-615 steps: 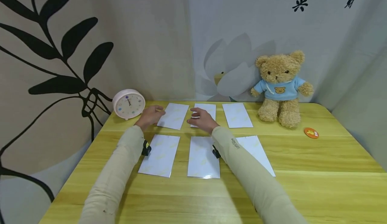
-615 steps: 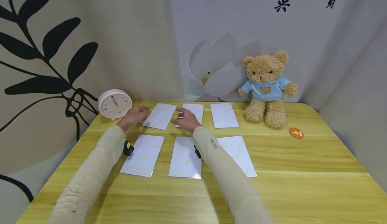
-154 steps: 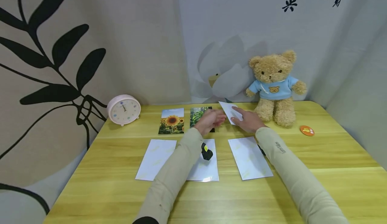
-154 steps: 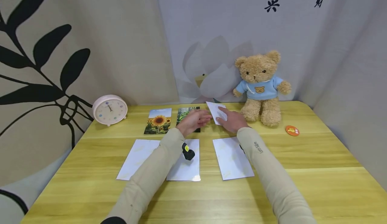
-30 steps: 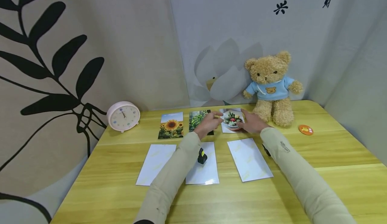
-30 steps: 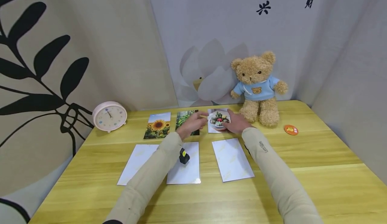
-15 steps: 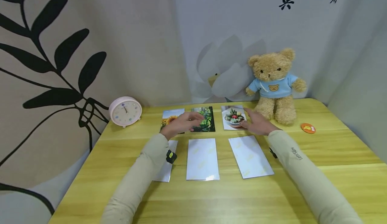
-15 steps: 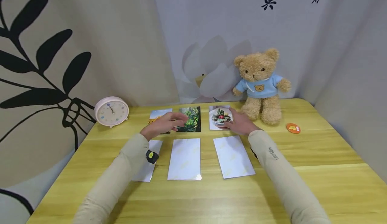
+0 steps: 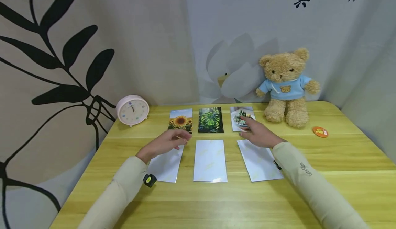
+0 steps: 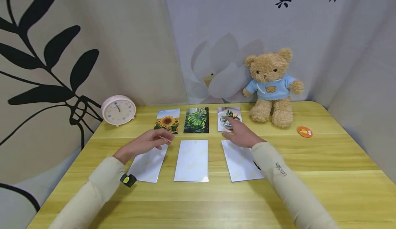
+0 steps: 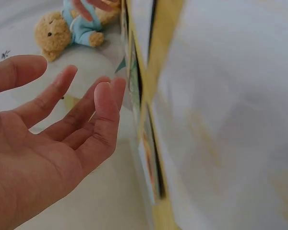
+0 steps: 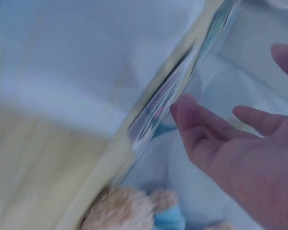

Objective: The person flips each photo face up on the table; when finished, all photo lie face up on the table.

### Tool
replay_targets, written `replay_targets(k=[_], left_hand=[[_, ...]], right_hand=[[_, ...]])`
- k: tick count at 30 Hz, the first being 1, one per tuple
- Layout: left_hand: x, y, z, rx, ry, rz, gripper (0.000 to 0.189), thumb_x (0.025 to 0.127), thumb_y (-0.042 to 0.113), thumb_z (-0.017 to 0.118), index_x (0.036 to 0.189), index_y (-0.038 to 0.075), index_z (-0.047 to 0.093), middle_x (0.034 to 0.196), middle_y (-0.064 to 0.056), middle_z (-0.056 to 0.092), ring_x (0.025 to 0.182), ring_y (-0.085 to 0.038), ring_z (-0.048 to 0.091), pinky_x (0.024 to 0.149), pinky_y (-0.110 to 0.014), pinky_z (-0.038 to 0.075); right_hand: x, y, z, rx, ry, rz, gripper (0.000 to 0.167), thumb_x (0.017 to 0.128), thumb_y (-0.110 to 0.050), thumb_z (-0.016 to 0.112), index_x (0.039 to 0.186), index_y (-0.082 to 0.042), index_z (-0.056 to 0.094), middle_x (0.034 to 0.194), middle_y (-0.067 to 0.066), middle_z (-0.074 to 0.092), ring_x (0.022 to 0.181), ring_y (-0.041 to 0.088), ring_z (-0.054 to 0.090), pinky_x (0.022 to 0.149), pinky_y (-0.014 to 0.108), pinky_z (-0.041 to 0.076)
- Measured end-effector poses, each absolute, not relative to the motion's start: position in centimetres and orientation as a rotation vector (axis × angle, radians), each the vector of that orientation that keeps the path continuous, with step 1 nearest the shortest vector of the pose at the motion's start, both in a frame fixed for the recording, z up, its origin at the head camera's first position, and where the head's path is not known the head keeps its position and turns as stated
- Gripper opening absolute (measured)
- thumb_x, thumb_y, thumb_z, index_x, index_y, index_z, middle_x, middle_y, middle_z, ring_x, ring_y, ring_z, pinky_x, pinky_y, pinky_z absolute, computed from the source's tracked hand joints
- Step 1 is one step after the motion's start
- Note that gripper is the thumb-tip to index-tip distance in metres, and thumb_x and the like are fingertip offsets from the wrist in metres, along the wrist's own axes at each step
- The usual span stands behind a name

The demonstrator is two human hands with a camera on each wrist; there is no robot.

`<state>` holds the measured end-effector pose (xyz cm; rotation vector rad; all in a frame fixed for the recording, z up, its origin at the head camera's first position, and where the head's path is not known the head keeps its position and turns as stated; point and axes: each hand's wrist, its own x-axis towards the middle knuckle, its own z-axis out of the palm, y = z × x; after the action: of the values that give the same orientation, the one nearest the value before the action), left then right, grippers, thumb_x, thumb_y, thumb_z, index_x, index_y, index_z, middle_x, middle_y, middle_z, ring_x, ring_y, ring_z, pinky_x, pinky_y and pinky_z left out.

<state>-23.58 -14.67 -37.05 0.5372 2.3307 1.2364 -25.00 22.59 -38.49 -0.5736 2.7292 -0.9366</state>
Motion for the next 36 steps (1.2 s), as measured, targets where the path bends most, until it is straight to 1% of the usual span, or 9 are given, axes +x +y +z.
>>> replay_targets(k=[4, 11, 16, 23, 25, 28, 31, 32, 36], left_hand=[[-22.7, -16.4, -37.4, 0.534, 2.386, 1.253, 0.038, 0.105, 0.019, 0.052, 0.137, 0.000, 0.055, 0.139, -0.022, 0.058, 0.124, -0.036, 0.059, 0.094, -0.042, 0.055], [-21.5, -19.1, -37.5, 0.458, 2.488, 1.249, 0.036, 0.105, 0.019, 0.052, 0.135, 0.000, 0.056, 0.137, -0.022, 0.059, 0.121, -0.036, 0.060, 0.093, -0.046, 0.055], [-20.4, -20.2, -37.0, 0.437, 2.648, 1.066, 0.033, 0.104, 0.018, 0.052, 0.131, 0.000, 0.060, 0.130, -0.021, 0.064, 0.118, -0.033, 0.061, 0.096, -0.047, 0.053], [-18.4, -21.7, -36.5, 0.342, 2.797, 0.851, 0.033, 0.103, 0.022, 0.054, 0.126, 0.001, 0.063, 0.119, -0.019, 0.069, 0.112, -0.034, 0.065, 0.090, -0.049, 0.055], [-17.9, -21.9, -36.5, 0.332, 2.814, 0.808, 0.033, 0.102, 0.023, 0.055, 0.125, 0.001, 0.063, 0.118, -0.021, 0.069, 0.110, -0.035, 0.066, 0.087, -0.050, 0.055], [-17.3, -21.8, -36.8, 0.329, 2.831, 0.749, 0.033, 0.101, 0.024, 0.058, 0.124, 0.002, 0.063, 0.116, -0.023, 0.070, 0.106, -0.035, 0.067, 0.084, -0.050, 0.056], [-16.7, -21.5, -37.2, 0.302, 2.833, 0.717, 0.034, 0.100, 0.025, 0.059, 0.126, 0.003, 0.063, 0.117, -0.024, 0.069, 0.105, -0.035, 0.067, 0.083, -0.049, 0.055], [-16.6, -21.4, -37.3, 0.291, 2.835, 0.710, 0.035, 0.100, 0.025, 0.059, 0.127, 0.003, 0.063, 0.119, -0.025, 0.069, 0.107, -0.036, 0.067, 0.085, -0.050, 0.055], [-16.0, -21.0, -37.5, 0.237, 2.845, 0.697, 0.035, 0.099, 0.026, 0.059, 0.127, 0.004, 0.063, 0.122, -0.023, 0.068, 0.111, -0.037, 0.066, 0.089, -0.052, 0.054]], right_hand=[[-24.0, 20.7, -38.5, -0.654, 2.780, -0.821, 0.071, 0.103, -0.025, 0.056, 0.159, 0.000, 0.019, 0.160, 0.027, 0.032, 0.141, 0.046, 0.043, 0.116, 0.064, 0.031], [-23.0, 16.9, -38.5, -0.772, 2.749, -0.708, 0.069, 0.102, -0.030, 0.058, 0.159, -0.007, 0.026, 0.156, 0.025, 0.039, 0.141, 0.042, 0.044, 0.112, 0.057, 0.041], [-22.6, 14.3, -38.3, -0.862, 2.776, -0.619, 0.067, 0.101, -0.031, 0.060, 0.157, -0.007, 0.031, 0.150, 0.024, 0.046, 0.139, 0.041, 0.045, 0.112, 0.055, 0.041], [-21.8, 10.5, -38.1, -1.000, 2.740, -0.605, 0.066, 0.101, -0.029, 0.061, 0.155, -0.003, 0.034, 0.149, 0.023, 0.050, 0.140, 0.040, 0.045, 0.124, 0.058, 0.021], [-21.5, 9.3, -38.1, -1.028, 2.705, -0.625, 0.066, 0.101, -0.029, 0.060, 0.155, -0.003, 0.033, 0.148, 0.021, 0.052, 0.139, 0.037, 0.048, 0.123, 0.055, 0.022], [-20.8, 7.7, -38.3, -1.051, 2.665, -0.635, 0.066, 0.101, -0.029, 0.060, 0.156, -0.004, 0.033, 0.138, 0.015, 0.061, 0.127, 0.029, 0.057, 0.115, 0.048, 0.030], [-19.9, 6.3, -38.4, -1.022, 2.622, -0.626, 0.067, 0.101, -0.032, 0.060, 0.157, -0.008, 0.032, 0.103, 0.009, 0.071, 0.120, 0.026, 0.055, 0.107, 0.041, 0.037], [-19.6, 5.8, -38.5, -1.012, 2.607, -0.618, 0.067, 0.101, -0.033, 0.060, 0.157, -0.009, 0.032, 0.089, 0.006, 0.068, 0.118, 0.026, 0.054, 0.105, 0.040, 0.039], [-18.6, 4.4, -38.7, -1.005, 2.575, -0.595, 0.067, 0.101, -0.036, 0.060, 0.157, -0.011, 0.032, 0.062, -0.004, 0.054, 0.121, 0.024, 0.054, 0.110, 0.039, 0.037]])
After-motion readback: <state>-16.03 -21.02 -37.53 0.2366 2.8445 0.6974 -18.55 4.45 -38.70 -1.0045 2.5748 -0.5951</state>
